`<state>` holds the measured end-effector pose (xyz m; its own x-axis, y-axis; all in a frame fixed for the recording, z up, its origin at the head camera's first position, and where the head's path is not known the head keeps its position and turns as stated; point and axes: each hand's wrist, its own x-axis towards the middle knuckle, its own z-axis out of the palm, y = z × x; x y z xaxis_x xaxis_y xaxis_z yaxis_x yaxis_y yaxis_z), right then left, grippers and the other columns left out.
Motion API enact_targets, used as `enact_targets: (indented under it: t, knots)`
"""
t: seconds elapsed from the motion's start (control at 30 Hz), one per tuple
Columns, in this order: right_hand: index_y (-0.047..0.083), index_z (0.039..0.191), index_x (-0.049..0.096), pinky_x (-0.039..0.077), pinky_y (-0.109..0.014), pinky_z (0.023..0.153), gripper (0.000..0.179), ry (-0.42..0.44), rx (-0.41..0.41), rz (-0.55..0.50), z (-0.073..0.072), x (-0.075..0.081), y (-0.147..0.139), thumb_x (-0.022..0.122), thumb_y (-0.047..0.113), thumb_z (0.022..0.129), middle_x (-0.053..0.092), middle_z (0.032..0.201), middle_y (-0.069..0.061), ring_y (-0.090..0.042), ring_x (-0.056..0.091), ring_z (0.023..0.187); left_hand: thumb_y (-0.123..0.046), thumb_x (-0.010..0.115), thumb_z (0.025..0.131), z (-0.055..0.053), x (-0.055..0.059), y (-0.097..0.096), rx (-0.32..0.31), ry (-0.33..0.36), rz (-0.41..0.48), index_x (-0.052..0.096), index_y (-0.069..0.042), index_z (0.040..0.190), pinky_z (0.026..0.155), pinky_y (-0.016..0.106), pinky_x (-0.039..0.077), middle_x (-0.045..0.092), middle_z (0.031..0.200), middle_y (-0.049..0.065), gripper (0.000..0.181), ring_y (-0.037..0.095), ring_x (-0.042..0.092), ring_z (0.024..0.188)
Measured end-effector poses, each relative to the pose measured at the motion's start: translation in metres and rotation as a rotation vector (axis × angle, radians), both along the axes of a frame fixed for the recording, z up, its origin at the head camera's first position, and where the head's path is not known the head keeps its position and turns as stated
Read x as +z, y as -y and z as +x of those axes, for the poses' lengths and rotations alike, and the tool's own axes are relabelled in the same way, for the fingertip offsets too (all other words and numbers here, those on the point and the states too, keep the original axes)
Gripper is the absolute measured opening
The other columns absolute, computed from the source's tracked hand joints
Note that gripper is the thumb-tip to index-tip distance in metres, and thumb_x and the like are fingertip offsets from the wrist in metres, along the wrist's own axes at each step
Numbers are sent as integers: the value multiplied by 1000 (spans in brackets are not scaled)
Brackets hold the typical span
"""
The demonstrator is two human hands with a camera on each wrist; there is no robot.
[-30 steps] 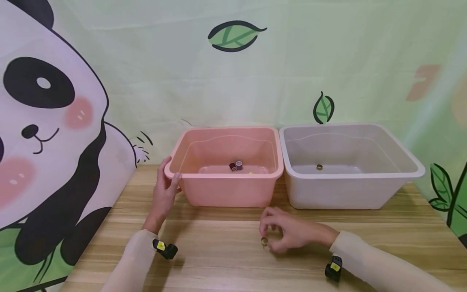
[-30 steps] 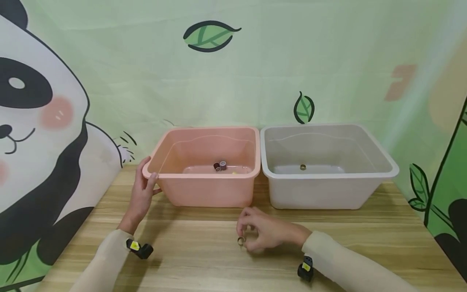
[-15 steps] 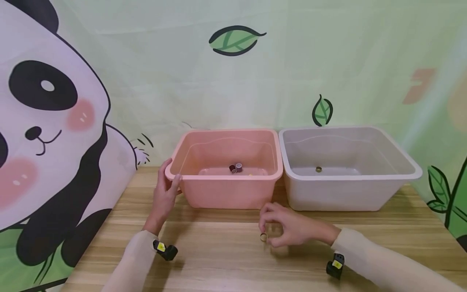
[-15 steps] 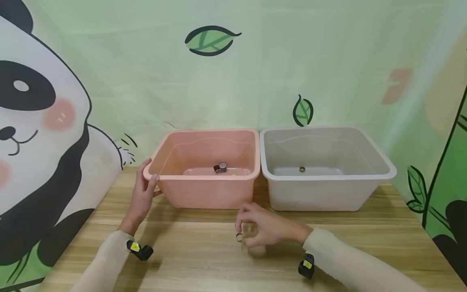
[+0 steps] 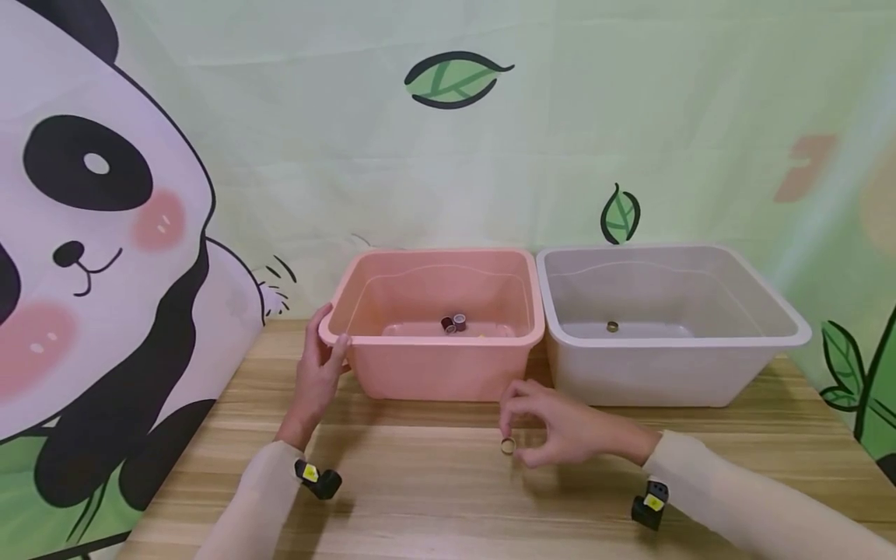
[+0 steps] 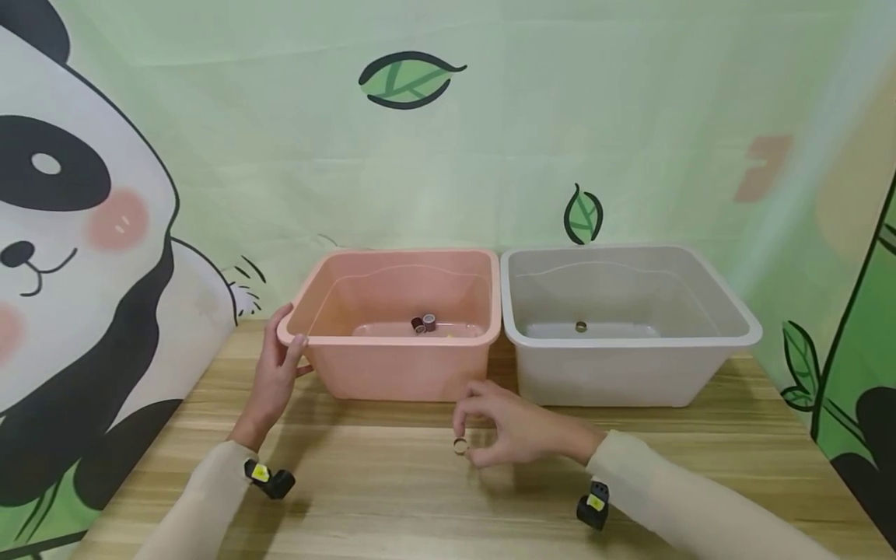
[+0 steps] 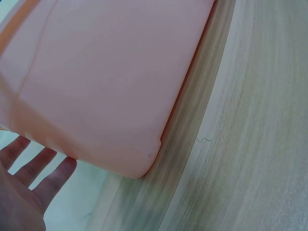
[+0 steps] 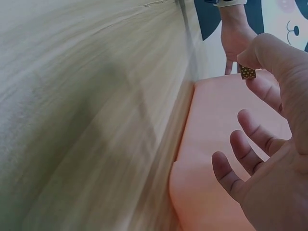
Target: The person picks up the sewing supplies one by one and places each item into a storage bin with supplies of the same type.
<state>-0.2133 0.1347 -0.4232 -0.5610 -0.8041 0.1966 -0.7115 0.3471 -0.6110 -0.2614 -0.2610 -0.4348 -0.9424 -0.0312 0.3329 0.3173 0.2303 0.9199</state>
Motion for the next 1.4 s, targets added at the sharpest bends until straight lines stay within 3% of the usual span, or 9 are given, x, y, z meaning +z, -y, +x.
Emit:
enact_targets:
  t: [0.1, 0.33, 0.8, 1.13, 1.4]
  knots:
    - [30, 99, 65, 49, -41, 97, 32, 4, -1, 3, 0, 7, 1, 82, 11, 80, 51, 109, 12, -21, 53, 110, -37, 54, 107, 0, 0, 0, -3, 1, 7, 20, -38, 161, 94, 50, 57, 32, 164, -2, 64, 38, 46, 140]
    - [30, 101, 65, 52, -39, 94, 32, -12, -10, 2, 0, 24, 2, 82, 13, 80, 51, 110, 13, -12, 52, 107, -40, 54, 107, 2, 1, 0, 1, 20, 4, 20, -40, 161, 97, 58, 53, 31, 165, -3, 64, 35, 45, 141]
    - [26, 100, 65, 54, -29, 87, 26, 4, 27, -58, -3, 59, 0, 80, 13, 83, 57, 106, 9, -12, 57, 97, -36, 55, 107, 0, 1, -1, -11, 10, 23, 18, -37, 162, 97, 61, 52, 30, 165, 1, 66, 37, 44, 142]
    - [33, 98, 64, 53, -32, 83, 30, 23, 10, -27, -4, 78, -2, 80, 12, 84, 59, 108, 12, -15, 56, 97, -38, 55, 107, -1, -1, 0, 2, 2, 15, 21, -39, 161, 96, 58, 53, 32, 164, 0, 64, 36, 46, 140]
    - [27, 97, 65, 55, -32, 82, 25, 17, 35, -47, -6, 90, -2, 79, 11, 85, 60, 104, 9, -14, 57, 94, -36, 54, 107, 0, 0, 0, 7, 2, 7, 22, -37, 161, 95, 57, 54, 32, 164, 0, 63, 36, 47, 140]
